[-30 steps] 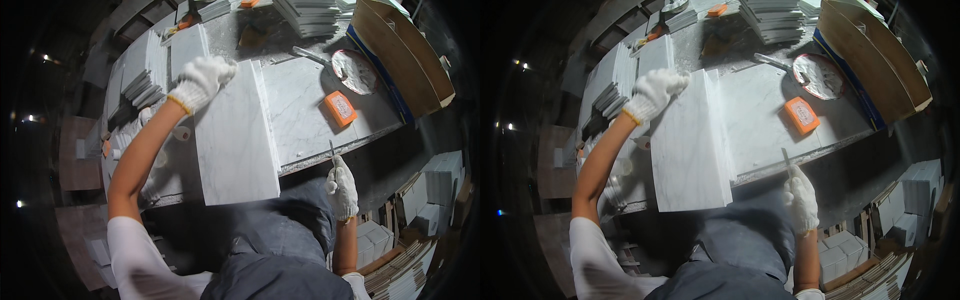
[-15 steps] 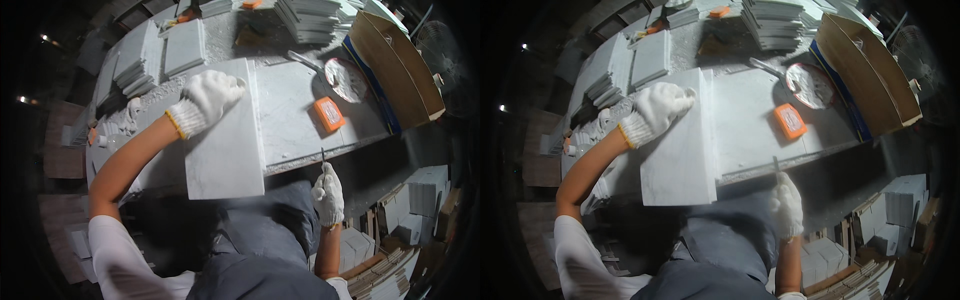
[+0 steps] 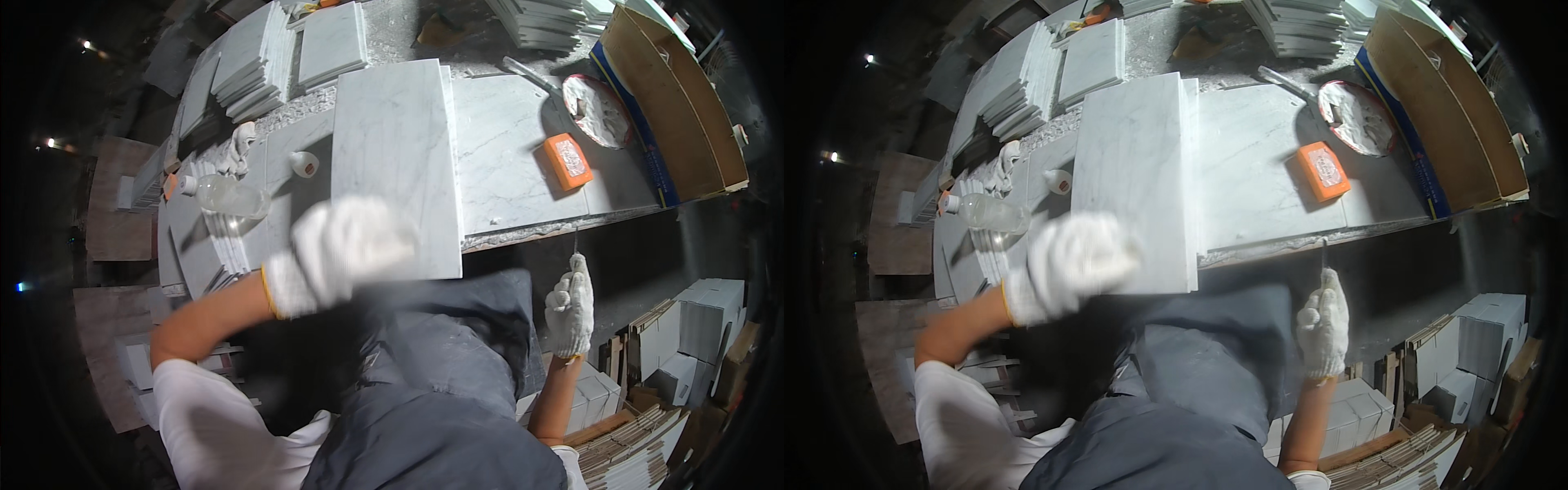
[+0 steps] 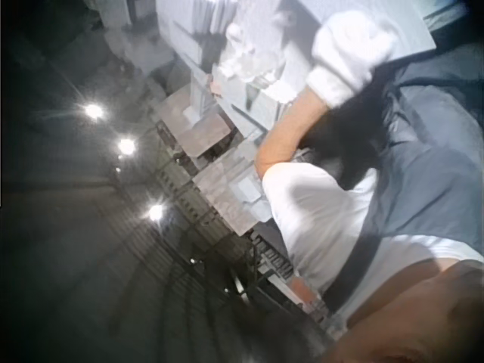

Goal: The person scrapes a white rectangular tile with a metal scraper while holding it with a gloved hand. They repeatedly scrape the surface and edges, then place the tile into a cardboard box. The person continues this process with additional tiles from a nearby stack.

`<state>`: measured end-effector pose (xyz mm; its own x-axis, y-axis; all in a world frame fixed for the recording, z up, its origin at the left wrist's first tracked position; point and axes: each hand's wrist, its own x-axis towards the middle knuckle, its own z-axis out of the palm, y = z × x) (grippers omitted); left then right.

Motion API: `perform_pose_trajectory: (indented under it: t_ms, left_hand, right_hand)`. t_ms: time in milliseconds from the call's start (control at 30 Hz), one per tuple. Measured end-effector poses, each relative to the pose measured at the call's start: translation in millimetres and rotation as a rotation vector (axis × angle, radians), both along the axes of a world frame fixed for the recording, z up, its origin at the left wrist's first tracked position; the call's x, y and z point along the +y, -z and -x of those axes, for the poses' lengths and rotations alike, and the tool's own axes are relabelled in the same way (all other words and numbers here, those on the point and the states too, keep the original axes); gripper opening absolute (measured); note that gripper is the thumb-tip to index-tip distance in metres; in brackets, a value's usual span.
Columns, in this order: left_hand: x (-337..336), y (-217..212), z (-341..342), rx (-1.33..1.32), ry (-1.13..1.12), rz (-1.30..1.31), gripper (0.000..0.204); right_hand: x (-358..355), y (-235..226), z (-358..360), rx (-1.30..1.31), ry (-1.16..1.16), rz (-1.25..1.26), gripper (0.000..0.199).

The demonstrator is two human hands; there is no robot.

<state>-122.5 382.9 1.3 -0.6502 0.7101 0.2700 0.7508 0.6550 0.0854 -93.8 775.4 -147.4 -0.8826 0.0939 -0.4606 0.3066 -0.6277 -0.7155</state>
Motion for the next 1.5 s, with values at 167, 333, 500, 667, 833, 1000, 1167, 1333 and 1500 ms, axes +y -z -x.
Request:
perform_pose_trajectory:
  t_ms: [167, 333, 500, 667, 833, 1000, 1167, 1333, 1500]
  left_hand:
    - [12.1, -31.4, -79.0, -0.213, 0.052, 0.043, 0.042]
    - [23.5, -36.5, -87.7, -0.574, -0.138, -0.269, 0.048]
    - [74.8, -2.6, -97.8, -0.285, -0.053, -0.39, 0.04]
    - [109.4, -6.1, -65.7, -0.072, -0.011, -0.367, 0.042]
    - [110.7, -8.9, -37.6, 0.092, 0.101, -0.261, 0.04]
    - [107.2, -16.4, -14.4, 0.108, 0.143, -0.225, 0.032]
    - [53.1, -36.4, 29.1, 0.264, -0.235, -0.083, 0.028]
    - [-20.2, -9.9, 85.5, -0.034, -0.509, 0.123, 0.017]
    - [-32.1, -6.0, 126.6, 0.03, -0.449, -0.002, 0.015]
  right_hand:
    - [4.6, 2.1, 2.6, -0.036, 0.027, -0.034, 0.04]
    - [1.1, -6.8, 20.1, 0.062, -0.004, -0.055, 0.041]
    - [-4.1, -26.0, 50.5, 0.196, -0.039, -0.251, 0.042]
    - [26.6, -41.7, 112.3, 0.403, -0.024, -0.53, 0.04]
    - [62.0, -56.4, 177.9, 0.427, 0.001, -0.795, 0.034]
    - [66.3, -88.5, 226.1, 0.359, 0.027, -0.951, 0.03]
    - [53.4, -86.8, 209.8, 0.465, 0.03, -0.901, 0.033]
    - [48.5, -68.3, 191.6, 0.481, -0.024, -0.702, 0.035]
    - [48.5, -69.1, 198.9, 0.427, 0.005, -0.712, 0.034]
